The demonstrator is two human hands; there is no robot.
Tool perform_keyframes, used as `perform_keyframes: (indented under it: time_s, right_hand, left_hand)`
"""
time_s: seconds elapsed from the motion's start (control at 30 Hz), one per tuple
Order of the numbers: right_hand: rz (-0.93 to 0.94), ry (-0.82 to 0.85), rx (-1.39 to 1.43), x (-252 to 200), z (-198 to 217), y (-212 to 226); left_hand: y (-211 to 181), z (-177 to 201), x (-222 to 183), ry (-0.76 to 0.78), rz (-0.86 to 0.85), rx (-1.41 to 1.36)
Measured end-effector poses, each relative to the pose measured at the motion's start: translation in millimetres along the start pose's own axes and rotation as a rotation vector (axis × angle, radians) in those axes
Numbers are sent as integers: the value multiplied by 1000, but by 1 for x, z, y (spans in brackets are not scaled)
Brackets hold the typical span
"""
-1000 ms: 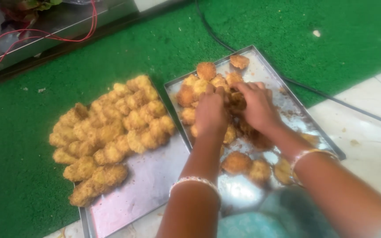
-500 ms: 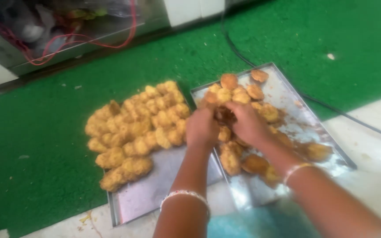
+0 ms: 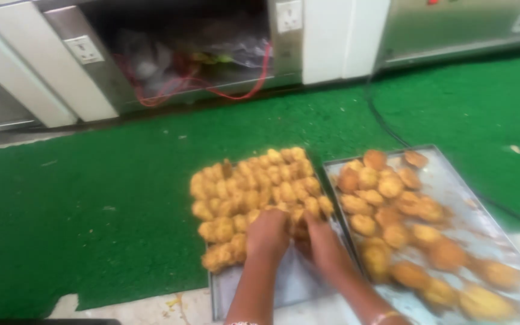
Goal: The person sits on the floor and transfers fried snack pieces by hand from a full metal tray, placing them one at a time into neat rows on a second tray. The person continues filling rows until the source tray is nearly empty.
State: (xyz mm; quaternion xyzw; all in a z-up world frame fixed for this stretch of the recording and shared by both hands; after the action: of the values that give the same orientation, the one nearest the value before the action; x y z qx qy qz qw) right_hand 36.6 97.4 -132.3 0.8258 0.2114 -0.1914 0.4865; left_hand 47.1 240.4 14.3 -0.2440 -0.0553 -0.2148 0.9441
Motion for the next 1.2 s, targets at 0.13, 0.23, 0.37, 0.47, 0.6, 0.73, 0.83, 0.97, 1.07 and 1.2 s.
perform_keyframes:
  time_s: [0.13, 0.23, 0.37, 0.47, 0.6, 0.73, 0.83, 0.97, 1.07, 1.2]
  right_hand:
    - [448, -240, -1129, -81, -105, 51]
    - [749, -291, -1273, -84, -126, 43]
    - [538, -338, -1276, -97, -144, 50]
    - [452, -385, -1304, -85, -133, 42]
    - [492, -371, -1281, -75, -123, 36]
    - [446, -395, -1278, -81, -127, 42]
    - [441, -424, -1281, -82, -126, 42]
    - [399, -418, -1273, -75, -123, 38]
    - [472, -391, -1248, -74, -122, 39]
    - [444, -400, -1251, -75, -122, 41]
  left_hand:
    - [31, 9, -21, 238, 149, 85]
    - [59, -3, -30, 119, 41, 226]
    - [56, 11, -46, 253, 103, 153]
    - [66, 1, -49, 174, 50, 182]
    - [74, -12, -56, -66, -57, 86]
    - [82, -18, -52, 9, -12, 132]
    - [79, -6, -50, -125, -72, 133]
    - [80, -10, -46, 5, -2, 172]
    - [74, -5, -48, 6, 18, 200]
    - [74, -1, -48, -91, -5, 214]
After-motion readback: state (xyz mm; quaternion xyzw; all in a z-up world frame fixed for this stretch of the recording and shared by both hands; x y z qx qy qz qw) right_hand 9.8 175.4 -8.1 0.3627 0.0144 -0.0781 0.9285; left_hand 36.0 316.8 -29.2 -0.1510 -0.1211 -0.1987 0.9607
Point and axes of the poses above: each hand's wrist, its own x-axis towards the middle knuckle, its own z-axis out of the back of the hand, y = z × x, the point moved 8 cm from there along x, towards the middle knuckle, and after that the axes turned 14 degrees about -z, right-handed, at the moved point
